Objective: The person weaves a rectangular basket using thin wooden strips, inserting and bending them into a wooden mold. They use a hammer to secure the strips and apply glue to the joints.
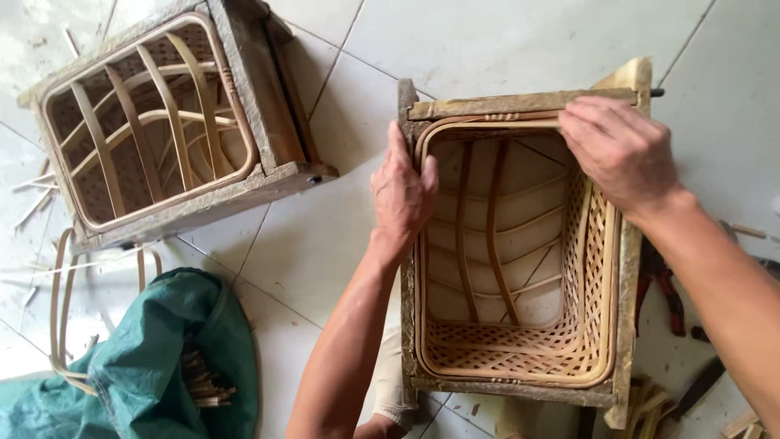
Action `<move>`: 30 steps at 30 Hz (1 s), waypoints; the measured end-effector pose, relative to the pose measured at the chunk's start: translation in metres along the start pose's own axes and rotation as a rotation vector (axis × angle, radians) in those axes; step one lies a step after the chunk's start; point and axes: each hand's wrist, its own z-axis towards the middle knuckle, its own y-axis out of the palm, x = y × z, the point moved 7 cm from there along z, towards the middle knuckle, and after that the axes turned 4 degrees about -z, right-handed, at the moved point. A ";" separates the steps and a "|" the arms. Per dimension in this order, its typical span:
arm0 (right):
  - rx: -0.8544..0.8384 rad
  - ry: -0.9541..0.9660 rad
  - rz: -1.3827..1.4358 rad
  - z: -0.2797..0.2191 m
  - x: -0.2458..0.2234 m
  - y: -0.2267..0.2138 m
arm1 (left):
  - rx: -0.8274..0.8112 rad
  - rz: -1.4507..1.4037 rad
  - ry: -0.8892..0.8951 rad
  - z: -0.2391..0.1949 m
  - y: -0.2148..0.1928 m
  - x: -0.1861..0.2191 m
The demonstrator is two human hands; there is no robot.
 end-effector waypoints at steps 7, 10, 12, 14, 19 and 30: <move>0.003 0.006 0.040 -0.013 0.018 0.025 | 0.327 0.366 0.403 -0.001 -0.016 0.063; -0.008 0.006 0.016 -0.012 0.009 0.017 | -0.066 0.434 0.652 0.016 0.038 0.087; -0.016 0.026 -0.010 0.001 0.009 0.008 | -0.156 0.313 0.731 0.024 0.041 0.092; 0.020 0.044 0.057 0.008 0.004 -0.004 | -0.245 0.232 0.796 0.025 0.041 0.088; 0.059 0.104 0.156 0.009 0.008 -0.025 | -0.269 0.279 0.893 0.020 0.035 0.088; -0.180 1.202 -0.036 -0.362 0.106 -0.188 | -0.343 0.467 0.862 0.027 0.043 0.090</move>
